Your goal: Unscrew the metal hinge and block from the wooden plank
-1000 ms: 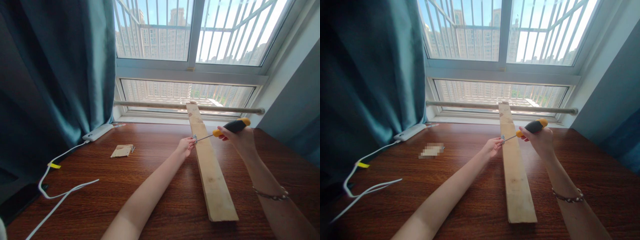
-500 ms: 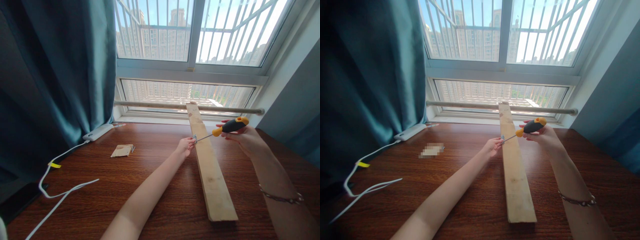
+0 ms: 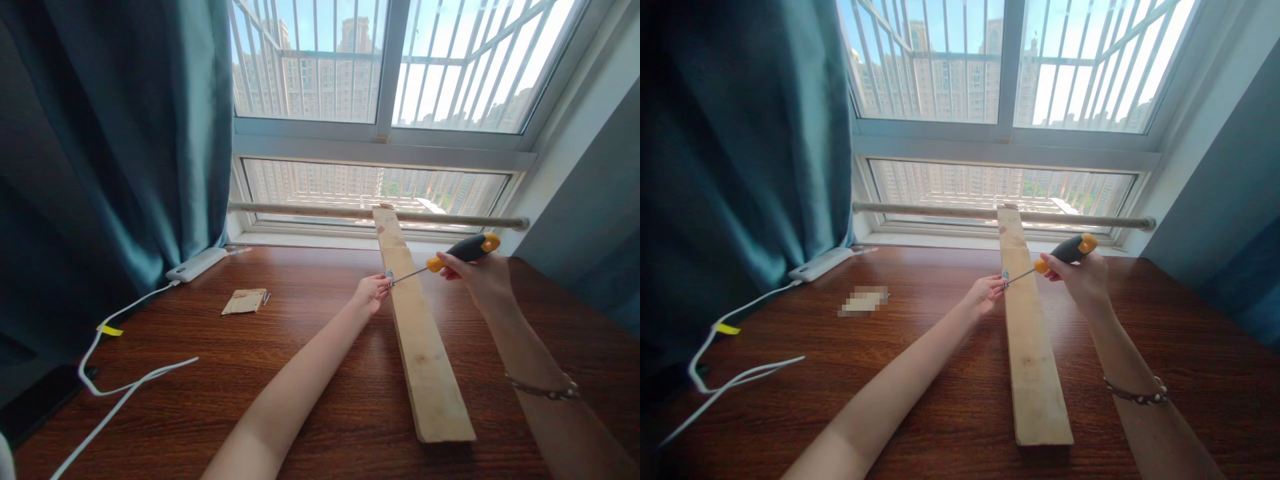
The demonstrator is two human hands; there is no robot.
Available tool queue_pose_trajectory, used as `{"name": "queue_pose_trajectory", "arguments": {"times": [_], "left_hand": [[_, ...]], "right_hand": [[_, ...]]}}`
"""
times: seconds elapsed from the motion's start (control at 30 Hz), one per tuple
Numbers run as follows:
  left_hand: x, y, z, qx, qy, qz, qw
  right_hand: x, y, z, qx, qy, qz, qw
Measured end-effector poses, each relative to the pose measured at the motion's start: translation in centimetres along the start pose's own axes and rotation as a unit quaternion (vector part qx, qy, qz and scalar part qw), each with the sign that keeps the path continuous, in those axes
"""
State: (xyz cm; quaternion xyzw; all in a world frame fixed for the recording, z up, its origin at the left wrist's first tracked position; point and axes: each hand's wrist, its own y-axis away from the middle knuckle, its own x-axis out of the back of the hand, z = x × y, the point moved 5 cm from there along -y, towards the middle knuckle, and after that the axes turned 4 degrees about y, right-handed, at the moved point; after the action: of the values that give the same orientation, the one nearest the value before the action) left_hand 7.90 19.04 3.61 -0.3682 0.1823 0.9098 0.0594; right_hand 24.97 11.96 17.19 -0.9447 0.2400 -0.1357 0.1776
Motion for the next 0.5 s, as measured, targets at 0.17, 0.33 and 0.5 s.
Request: {"name": "queue_pose_trajectory", "arguments": {"times": [0.17,0.33,0.5], "left_hand": [[0.0,0.0,-0.1,0.006,-0.001,-0.007,1.000],[0.2,-0.2,-0.2,0.010,0.003,-0.001,1.000],[0.3,-0.4,-0.3,0.007,0.005,-0.003,1.000]], "right_hand": [[0.5,-0.1,-0.1,-0.006,-0.008,0.030,1.000],[2.8,-1.5,0.2,0.062,-0.060,0.119,0.989],[5.1,-4.8,4.2,0.038,-0.055,0.152,0.986]]}}
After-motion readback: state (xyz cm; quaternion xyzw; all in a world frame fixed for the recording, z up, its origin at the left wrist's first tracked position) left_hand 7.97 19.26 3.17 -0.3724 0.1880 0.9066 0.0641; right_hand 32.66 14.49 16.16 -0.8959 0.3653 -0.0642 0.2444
